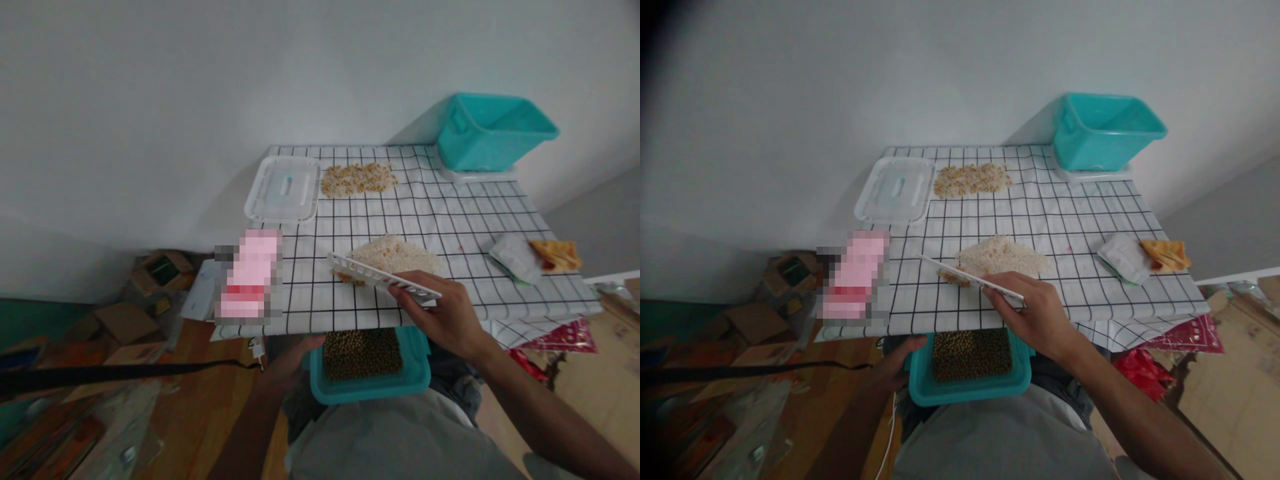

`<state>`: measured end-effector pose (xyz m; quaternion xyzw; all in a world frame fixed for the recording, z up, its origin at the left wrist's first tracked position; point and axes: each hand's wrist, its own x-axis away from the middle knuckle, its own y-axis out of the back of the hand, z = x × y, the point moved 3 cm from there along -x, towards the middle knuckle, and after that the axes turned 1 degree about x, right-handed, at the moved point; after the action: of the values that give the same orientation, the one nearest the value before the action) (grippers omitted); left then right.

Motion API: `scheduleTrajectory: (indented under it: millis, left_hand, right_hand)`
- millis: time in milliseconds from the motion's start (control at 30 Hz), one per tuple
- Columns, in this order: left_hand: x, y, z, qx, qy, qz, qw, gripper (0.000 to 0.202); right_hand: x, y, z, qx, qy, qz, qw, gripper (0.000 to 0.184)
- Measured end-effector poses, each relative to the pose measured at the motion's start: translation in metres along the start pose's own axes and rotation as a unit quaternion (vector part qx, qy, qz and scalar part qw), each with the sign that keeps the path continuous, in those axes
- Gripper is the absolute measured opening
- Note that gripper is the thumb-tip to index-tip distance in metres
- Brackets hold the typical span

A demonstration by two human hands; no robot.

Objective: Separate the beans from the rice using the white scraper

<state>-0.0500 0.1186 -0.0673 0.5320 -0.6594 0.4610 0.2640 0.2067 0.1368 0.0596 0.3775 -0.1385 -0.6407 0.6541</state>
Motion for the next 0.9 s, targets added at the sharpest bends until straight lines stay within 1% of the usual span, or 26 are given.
scheduleTrajectory:
  millis: [67,167,267,400,500,633,767,900]
  left_hand:
    - [-0.003,0.003,0.004,0.014,-0.005,0.024,1.0,0.021]
    - [-0.006,0.01,0.009,0.02,-0.012,0.036,0.999,0.03]
    - [-0.004,0.014,0.01,0.024,-0.003,0.026,0.999,0.035]
    - [0.0,0.017,0.008,0.018,0.003,-0.019,1.0,0.031]
    - [0.002,0.019,0.007,0.02,-0.006,-0.033,0.999,0.027]
    - [0.002,0.023,0.01,0.017,-0.001,-0.032,0.999,0.026]
    - [-0.003,0.026,0.013,0.017,0.006,-0.018,1.0,0.027]
    - [-0.006,0.026,0.013,0.021,-0.001,-0.004,1.0,0.03]
  right_hand:
    - [0.0,0.0,0.0,0.005,-0.001,-0.005,1.0,0.02]
    - [0.001,0.0,0.001,0.01,0.003,-0.002,1.0,0.02]
    - [0.0,0.0,0.003,0.011,0.002,0.003,1.0,0.021]
    - [-0.001,0.0,0.003,0.013,-0.002,0.001,1.0,0.021]
    - [-0.001,-0.001,0.004,0.012,0.009,0.006,1.0,0.02]
    - [-0.001,-0.001,0.005,0.001,0.023,0.02,1.0,0.02]
    - [-0.001,-0.002,0.007,-0.009,0.03,0.036,0.999,0.024]
    - [-0.003,-0.003,0.006,-0.004,0.025,0.021,0.999,0.023]
